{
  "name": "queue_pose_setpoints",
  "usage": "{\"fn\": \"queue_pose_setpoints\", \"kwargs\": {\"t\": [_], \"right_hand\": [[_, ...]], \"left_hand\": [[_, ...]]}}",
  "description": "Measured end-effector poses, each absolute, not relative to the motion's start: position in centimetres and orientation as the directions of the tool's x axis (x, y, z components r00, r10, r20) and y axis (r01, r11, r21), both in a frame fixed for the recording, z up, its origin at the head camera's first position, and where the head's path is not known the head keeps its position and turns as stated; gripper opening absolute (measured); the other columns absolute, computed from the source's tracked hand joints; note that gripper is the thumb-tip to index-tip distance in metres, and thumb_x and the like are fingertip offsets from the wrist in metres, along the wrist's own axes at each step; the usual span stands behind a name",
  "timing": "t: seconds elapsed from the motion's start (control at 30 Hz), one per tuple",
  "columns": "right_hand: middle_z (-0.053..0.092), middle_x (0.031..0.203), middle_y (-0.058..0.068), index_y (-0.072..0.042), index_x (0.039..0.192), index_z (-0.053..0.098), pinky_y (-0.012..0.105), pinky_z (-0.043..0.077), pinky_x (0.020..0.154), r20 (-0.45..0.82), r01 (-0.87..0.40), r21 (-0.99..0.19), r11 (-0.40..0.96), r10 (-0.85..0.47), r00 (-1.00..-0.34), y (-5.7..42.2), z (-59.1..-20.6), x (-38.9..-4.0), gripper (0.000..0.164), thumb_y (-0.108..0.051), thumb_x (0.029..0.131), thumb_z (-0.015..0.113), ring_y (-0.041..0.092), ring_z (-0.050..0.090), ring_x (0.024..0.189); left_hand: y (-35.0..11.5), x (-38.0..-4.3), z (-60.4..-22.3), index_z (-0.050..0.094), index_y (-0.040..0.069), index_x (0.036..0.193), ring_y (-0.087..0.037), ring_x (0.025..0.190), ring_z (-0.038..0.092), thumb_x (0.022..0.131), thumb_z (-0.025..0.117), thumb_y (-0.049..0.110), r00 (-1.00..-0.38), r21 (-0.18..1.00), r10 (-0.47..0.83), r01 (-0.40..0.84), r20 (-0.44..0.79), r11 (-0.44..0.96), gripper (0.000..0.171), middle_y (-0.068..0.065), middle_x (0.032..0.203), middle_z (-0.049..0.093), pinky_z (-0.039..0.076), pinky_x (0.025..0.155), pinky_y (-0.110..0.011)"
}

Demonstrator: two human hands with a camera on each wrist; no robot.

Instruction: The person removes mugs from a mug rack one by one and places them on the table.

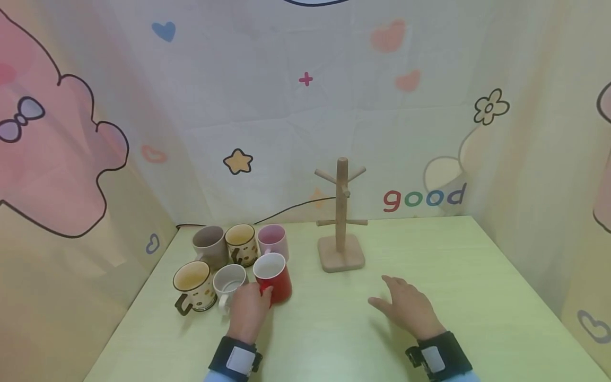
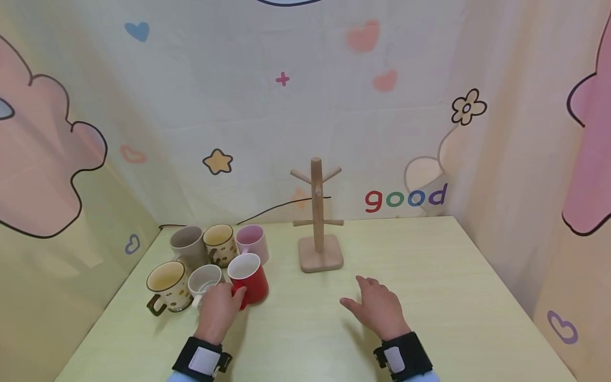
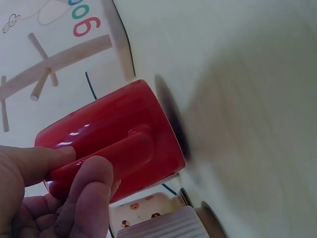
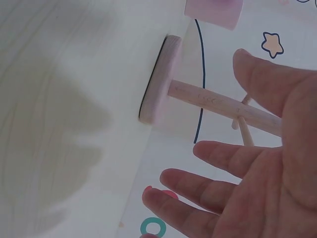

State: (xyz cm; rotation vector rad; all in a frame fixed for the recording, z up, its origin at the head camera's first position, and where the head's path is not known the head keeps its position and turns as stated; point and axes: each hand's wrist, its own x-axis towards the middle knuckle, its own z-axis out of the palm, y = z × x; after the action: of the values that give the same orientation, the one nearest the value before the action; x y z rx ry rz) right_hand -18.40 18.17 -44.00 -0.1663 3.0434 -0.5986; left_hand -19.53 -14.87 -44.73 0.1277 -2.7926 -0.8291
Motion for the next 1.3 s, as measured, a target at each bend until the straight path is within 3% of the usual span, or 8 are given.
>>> {"fn": "queue_pose_setpoints", "kwargs": {"t": [0.5,0.77,0.93,1.07,1.17,1.3], "right_hand": [[0.052,0.135,0.032,0.006,0.139,0.049,0.064,0.041,0.098,-0.030,-0.097,-0.408,0.908,-0.120,-0.992,18.2,-44.2,-18.4,0.070,-0.045,0.093,0.066,0.049,0.048,0.125],[0.052,0.134,0.032,0.007,0.138,0.049,0.063,0.041,0.097,-0.015,-0.110,-0.405,0.908,-0.127,-0.992,18.3,-44.2,-18.4,0.072,-0.046,0.092,0.066,0.049,0.049,0.124],[0.053,0.134,0.032,0.007,0.138,0.050,0.063,0.042,0.096,0.002,-0.127,-0.400,0.908,-0.137,-0.991,18.6,-44.2,-18.6,0.071,-0.045,0.093,0.066,0.049,0.050,0.123],[0.053,0.134,0.032,0.007,0.137,0.050,0.062,0.042,0.097,0.005,-0.133,-0.396,0.908,-0.142,-0.990,19.1,-44.4,-18.6,0.071,-0.046,0.093,0.065,0.050,0.050,0.123],[0.053,0.134,0.032,0.008,0.137,0.050,0.062,0.042,0.096,0.014,-0.144,-0.390,0.909,-0.151,-0.988,19.7,-44.2,-18.8,0.073,-0.048,0.092,0.065,0.050,0.050,0.123],[0.053,0.132,0.033,0.009,0.136,0.050,0.062,0.045,0.093,0.059,-0.170,-0.358,0.918,-0.159,-0.985,20.7,-43.2,-19.7,0.074,-0.048,0.092,0.066,0.051,0.052,0.120]], "left_hand": [[-15.2,-19.4,-45.8,0.070,-0.003,0.075,-0.025,0.058,0.058,0.089,0.073,0.020,-0.953,0.432,-0.131,-0.001,0.272,0.902,0.027,-0.008,0.058,0.061,0.041,0.053,-0.036],[-15.2,-19.5,-45.5,0.071,-0.003,0.082,-0.025,0.060,0.057,0.091,0.072,0.026,-0.974,0.389,-0.120,-0.037,0.191,0.921,0.031,-0.008,0.060,0.061,0.043,0.058,-0.036],[-15.5,-19.1,-44.8,0.069,0.000,0.076,-0.022,0.058,0.053,0.089,0.075,0.035,-0.978,0.403,-0.123,-0.046,0.168,0.914,0.038,-0.006,0.058,0.056,0.043,0.056,-0.034],[-15.9,-18.3,-43.8,0.061,0.007,0.065,-0.019,0.054,0.050,0.088,0.073,0.044,-0.977,0.419,-0.126,-0.043,0.172,0.907,0.045,-0.002,0.053,0.050,0.040,0.052,-0.032],[-16.2,-18.1,-42.1,0.059,0.008,0.065,-0.018,0.053,0.049,0.091,0.069,0.046,-0.971,0.401,-0.105,-0.009,0.217,0.916,0.047,-0.001,0.053,0.048,0.038,0.051,-0.031],[-16.9,-19.3,-39.0,0.066,0.005,0.081,-0.021,0.060,0.050,0.092,0.069,0.045,-0.955,0.328,-0.044,0.058,0.294,0.943,0.042,-0.004,0.062,0.051,0.039,0.052,-0.032]]}}
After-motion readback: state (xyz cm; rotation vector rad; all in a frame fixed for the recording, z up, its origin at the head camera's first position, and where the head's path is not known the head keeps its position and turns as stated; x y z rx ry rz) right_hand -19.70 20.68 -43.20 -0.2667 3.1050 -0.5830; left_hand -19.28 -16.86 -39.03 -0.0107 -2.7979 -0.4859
